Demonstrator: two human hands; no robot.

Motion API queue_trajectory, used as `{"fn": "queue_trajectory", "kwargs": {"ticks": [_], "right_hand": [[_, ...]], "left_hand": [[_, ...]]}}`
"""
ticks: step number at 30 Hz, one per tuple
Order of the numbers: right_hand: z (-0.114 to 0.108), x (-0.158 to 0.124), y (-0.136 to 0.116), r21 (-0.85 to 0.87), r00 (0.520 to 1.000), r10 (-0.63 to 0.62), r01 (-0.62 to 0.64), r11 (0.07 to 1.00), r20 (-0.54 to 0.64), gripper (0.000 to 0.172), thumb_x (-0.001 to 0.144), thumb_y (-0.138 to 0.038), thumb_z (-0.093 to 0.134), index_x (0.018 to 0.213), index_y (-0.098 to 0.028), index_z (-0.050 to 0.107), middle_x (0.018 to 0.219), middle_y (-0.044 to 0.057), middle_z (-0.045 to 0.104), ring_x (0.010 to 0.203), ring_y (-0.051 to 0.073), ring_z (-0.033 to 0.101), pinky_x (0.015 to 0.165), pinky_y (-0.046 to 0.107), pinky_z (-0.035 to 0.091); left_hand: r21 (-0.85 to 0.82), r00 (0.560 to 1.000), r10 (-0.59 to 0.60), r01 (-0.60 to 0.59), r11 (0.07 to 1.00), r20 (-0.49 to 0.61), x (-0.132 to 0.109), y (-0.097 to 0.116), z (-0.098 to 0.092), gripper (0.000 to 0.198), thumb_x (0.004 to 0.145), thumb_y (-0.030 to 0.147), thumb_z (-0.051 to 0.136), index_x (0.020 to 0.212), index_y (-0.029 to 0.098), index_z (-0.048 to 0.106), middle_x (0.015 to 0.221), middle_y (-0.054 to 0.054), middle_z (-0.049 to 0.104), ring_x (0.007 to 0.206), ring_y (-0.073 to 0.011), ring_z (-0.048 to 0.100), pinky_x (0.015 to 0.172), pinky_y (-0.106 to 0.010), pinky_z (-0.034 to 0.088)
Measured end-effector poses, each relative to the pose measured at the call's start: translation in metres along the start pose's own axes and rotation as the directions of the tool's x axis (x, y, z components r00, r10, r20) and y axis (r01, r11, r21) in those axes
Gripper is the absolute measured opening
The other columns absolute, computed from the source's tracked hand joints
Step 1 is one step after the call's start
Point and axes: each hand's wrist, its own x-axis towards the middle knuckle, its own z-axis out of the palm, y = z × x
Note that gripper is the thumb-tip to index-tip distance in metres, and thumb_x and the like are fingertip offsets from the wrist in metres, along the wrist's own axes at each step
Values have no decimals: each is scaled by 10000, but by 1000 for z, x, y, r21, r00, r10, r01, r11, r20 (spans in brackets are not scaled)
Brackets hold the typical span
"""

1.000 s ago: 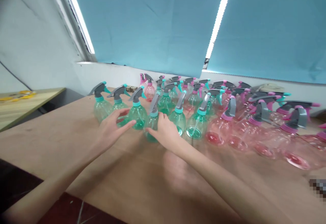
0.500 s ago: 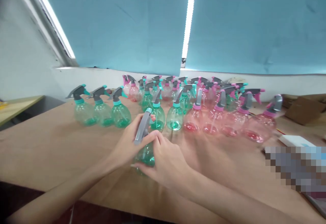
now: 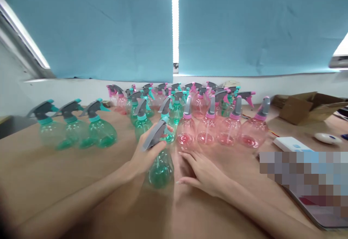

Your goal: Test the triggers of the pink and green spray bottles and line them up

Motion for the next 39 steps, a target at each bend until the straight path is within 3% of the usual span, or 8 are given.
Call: {"fn": "queue_trajectory", "kwargs": {"ticks": [5, 9, 13, 20, 24, 29, 35, 39], "right_hand": [[3, 1, 9, -11, 999, 0, 1, 1000, 48, 777, 850, -664, 574, 1414, -140, 472, 1474, 207, 464, 1371, 370, 413, 1101, 565, 368], [4, 5, 8, 7, 997, 17, -17, 1000, 73, 836, 824, -686, 593, 1455, -157, 443, 1514, 185, 421, 1410, 363, 353, 1130, 566, 326], [6, 8, 9, 16, 995, 9, -10, 1000, 96, 880, 820, -706, 579, 1493, -169, 393, 1531, 164, 401, 1430, 353, 317, 1150, 571, 288], [5, 10, 9, 30, 994, -4, 1, 1000, 109, 859, 840, -694, 565, 1512, -200, 357, 1541, 132, 388, 1447, 336, 286, 1169, 565, 251], [4, 9, 10, 47, 996, -5, 1, 999, 86, 800, 863, -645, 579, 1517, -247, 344, 1536, 104, 404, 1445, 326, 295, 1171, 557, 256], [1, 7, 10, 38, 995, 24, -28, 999, 99, 700, 917, -610, 521, 1493, -234, 395, 1544, 91, 387, 1442, 315, 305, 1179, 558, 243], [0, 5, 11, 23, 993, 43, -45, 999, 111, 688, 936, -618, 472, 1462, -174, 446, 1536, 114, 387, 1443, 313, 302, 1179, 562, 243], [0, 5, 11, 41, 995, 44, -48, 998, 94, 657, 936, -601, 491, 1455, -199, 459, 1521, 110, 416, 1434, 315, 322, 1173, 568, 256]], "left_hand": [[5, 999, -30, 29, 1000, 14, 8, 2, 0, 261, 720, 118, 483, 939, 192, 603, 842, 0, 592, 714, -141, 509, 667, -278, 403], [-21, 998, -59, 60, 998, 36, 11, 0, -1, 153, 706, 130, 486, 817, 196, 569, 651, 43, 460, 557, -107, 368, 552, -261, 313], [-43, 998, -32, 34, 998, 47, 12, -2, -1, 119, 684, 128, 479, 761, 199, 536, 601, 57, 414, 517, -98, 312, 523, -263, 277], [-42, 995, -57, 61, 997, 80, 12, 0, -4, 103, 706, 145, 488, 769, 213, 533, 608, 49, 432, 527, -110, 343, 514, -264, 301], [-36, 996, -59, 62, 997, 59, 13, -2, -3, 110, 737, 187, 507, 837, 207, 548, 748, 12, 532, 625, -130, 451, 577, -276, 372], [-20, 999, -27, 28, 999, 26, 13, -7, 0, 122, 762, 211, 515, 874, 209, 565, 743, 7, 534, 735, -165, 543, 638, -289, 421], [-11, 999, -48, 48, 999, 23, 12, -8, 1, 233, 770, 227, 519, 981, 216, 618, 703, 14, 565, 669, -157, 567, 557, -262, 409], [-36, 997, -62, 64, 997, 53, 14, -7, 1, 344, 771, 242, 524, 1095, 213, 634, 828, -16, 644, 690, -157, 584, 595, -276, 453]]}}
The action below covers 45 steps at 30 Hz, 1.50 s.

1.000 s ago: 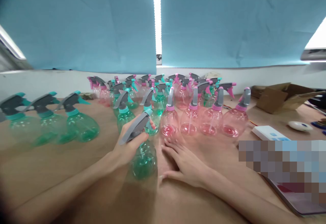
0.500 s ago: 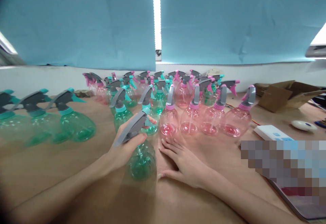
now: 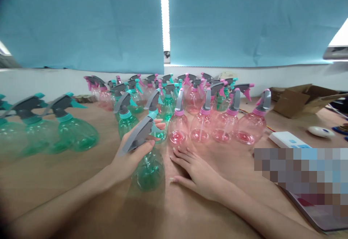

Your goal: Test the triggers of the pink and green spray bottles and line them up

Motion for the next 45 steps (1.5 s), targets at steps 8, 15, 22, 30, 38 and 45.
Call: {"fn": "queue_trajectory", "kwargs": {"ticks": [8, 15, 22, 30, 38, 45], "right_hand": [[0, 0, 1, -13, 1000, 5, -5, 1000, 8, 666, 941, -620, 461, 1457, -199, 455, 1529, 96, 410, 1437, 296, 323, 1181, 542, 254], [0, 0, 1, -14, 1000, 11, -11, 1000, 21, 683, 940, -630, 452, 1455, -182, 455, 1532, 106, 404, 1443, 303, 306, 1177, 551, 257], [1, 0, 1, -1, 1000, 10, -10, 1000, 11, 668, 939, -615, 473, 1450, -185, 466, 1520, 114, 422, 1441, 311, 309, 1176, 558, 257], [0, 0, 1, -24, 999, 10, -10, 1000, 32, 701, 943, -638, 433, 1448, -154, 465, 1533, 126, 394, 1445, 321, 295, 1178, 560, 251], [1, 0, 3, -13, 999, 18, -18, 1000, 41, 713, 937, -640, 444, 1455, -150, 455, 1535, 129, 390, 1447, 325, 289, 1178, 569, 244], [2, 0, 3, 10, 1000, 8, -9, 1000, 5, 679, 932, -616, 484, 1446, -172, 472, 1525, 125, 410, 1439, 331, 304, 1176, 571, 248]], "left_hand": [[-36, 1000, 29, -29, 999, 5, 1, -1, 0, 353, 776, 222, 541, 1112, 198, 646, 1001, -47, 698, 682, -144, 599, 627, -286, 481], [-36, 1000, 20, -20, 999, 5, 0, -2, 1, 359, 775, 221, 547, 1121, 195, 643, 929, -36, 694, 641, -133, 568, 603, -279, 463], [-56, 1000, 26, -26, 998, 1, 0, -1, 0, 348, 771, 214, 547, 1104, 184, 642, 971, -46, 690, 687, -136, 579, 616, -269, 463], [-59, 1000, 23, -23, 998, 13, 1, 0, 0, 353, 778, 188, 543, 1118, 157, 630, 1035, -57, 690, 630, -102, 529, 642, -265, 459], [-63, 1000, 25, -24, 998, 15, 0, -2, 0, 342, 787, 197, 545, 1116, 159, 631, 934, -39, 654, 627, -115, 511, 630, -272, 451], [-95, 999, 21, -18, 995, 25, 0, -3, 0, 306, 779, 188, 538, 1070, 182, 633, 747, 20, 556, 556, -100, 410, 576, -260, 405]]}}
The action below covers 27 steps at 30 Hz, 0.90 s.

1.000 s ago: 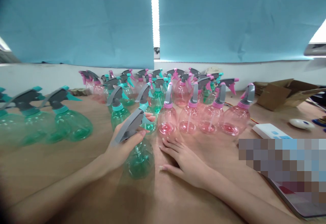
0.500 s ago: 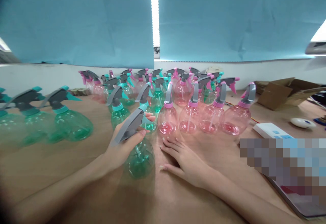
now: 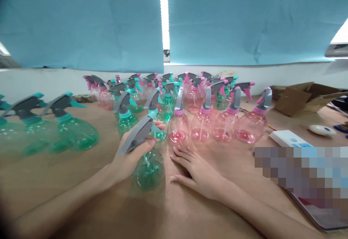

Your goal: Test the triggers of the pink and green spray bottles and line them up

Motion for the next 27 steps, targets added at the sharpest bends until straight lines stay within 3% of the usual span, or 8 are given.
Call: {"fn": "queue_trajectory", "kwargs": {"ticks": [9, 21, 24, 27], "right_hand": [[1, 1, -1, -3, 1000, -17, 17, 1000, -13, 658, 942, -602, 475, 1439, -170, 482, 1517, 131, 417, 1436, 332, 312, 1171, 579, 252], [-2, 1, -3, -10, 1000, 10, -10, 1000, 23, 699, 940, -632, 446, 1449, -153, 466, 1535, 138, 381, 1442, 334, 296, 1175, 571, 246], [-1, 1, -3, -18, 1000, 8, -8, 1000, 21, 700, 940, -631, 447, 1445, -148, 469, 1531, 141, 391, 1441, 332, 298, 1175, 572, 244], [-1, 0, -2, -18, 1000, 4, -4, 1000, 10, 688, 936, -627, 462, 1439, -158, 479, 1524, 139, 407, 1440, 330, 304, 1175, 576, 241]], "left_hand": [[47, 1000, -20, 20, 999, 1, 0, 6, -4, 182, 717, 189, 512, 868, 171, 611, 828, -12, 616, 662, -127, 488, 578, -267, 363], [40, 1000, -24, 23, 999, 4, -2, 2, -5, 126, 734, 199, 524, 853, 190, 566, 770, 2, 595, 614, -121, 482, 538, -262, 346], [24, 1000, -2, 2, 1000, 6, 0, 3, -4, 140, 738, 179, 526, 869, 197, 574, 809, 5, 589, 668, -127, 511, 605, -264, 408], [0, 1000, 17, -17, 1000, -8, 0, 3, -2, 222, 750, 165, 529, 958, 203, 596, 893, -3, 598, 800, -149, 567, 774, -296, 471]]}}
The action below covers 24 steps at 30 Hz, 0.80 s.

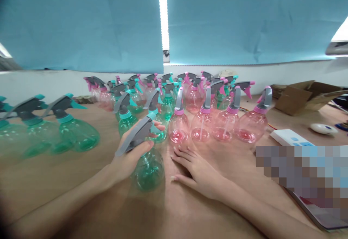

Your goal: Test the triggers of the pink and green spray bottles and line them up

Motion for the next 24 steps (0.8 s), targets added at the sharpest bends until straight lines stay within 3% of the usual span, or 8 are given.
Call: {"fn": "queue_trajectory", "kwargs": {"ticks": [2, 9, 16, 24], "right_hand": [[0, 0, 1, 5, 1000, -2, 2, 1000, -6, 683, 933, -624, 472, 1436, -162, 485, 1520, 137, 415, 1438, 330, 308, 1173, 576, 247], [1, -1, 1, 21, 1000, -8, 9, 1000, -24, 653, 928, -608, 500, 1443, -206, 481, 1509, 116, 440, 1434, 331, 318, 1172, 576, 251], [2, -1, 2, 19, 999, -11, 12, 1000, -31, 657, 931, -611, 494, 1446, -203, 475, 1519, 111, 426, 1434, 324, 321, 1174, 568, 252], [1, 0, 0, 18, 1000, -9, 9, 1000, -30, 661, 932, -612, 490, 1446, -197, 473, 1515, 118, 429, 1432, 324, 325, 1172, 570, 254]], "left_hand": [[19, 1000, -13, 13, 1000, -13, -1, -1, 1, 258, 758, 166, 528, 1003, 202, 601, 910, -8, 599, 849, -163, 583, 805, -308, 480], [66, 998, -50, 53, 996, -42, -2, 0, 2, 195, 758, 189, 538, 944, 204, 595, 663, 28, 526, 821, -193, 605, 665, -281, 472], [63, 998, -59, 61, 996, -31, -1, 0, 2, 291, 760, 186, 548, 1041, 198, 624, 704, 18, 559, 745, -172, 593, 616, -269, 464], [66, 998, -59, 61, 996, -31, -2, 0, 2, 291, 768, 197, 547, 1049, 196, 626, 638, 36, 488, 762, -180, 595, 606, -262, 448]]}}
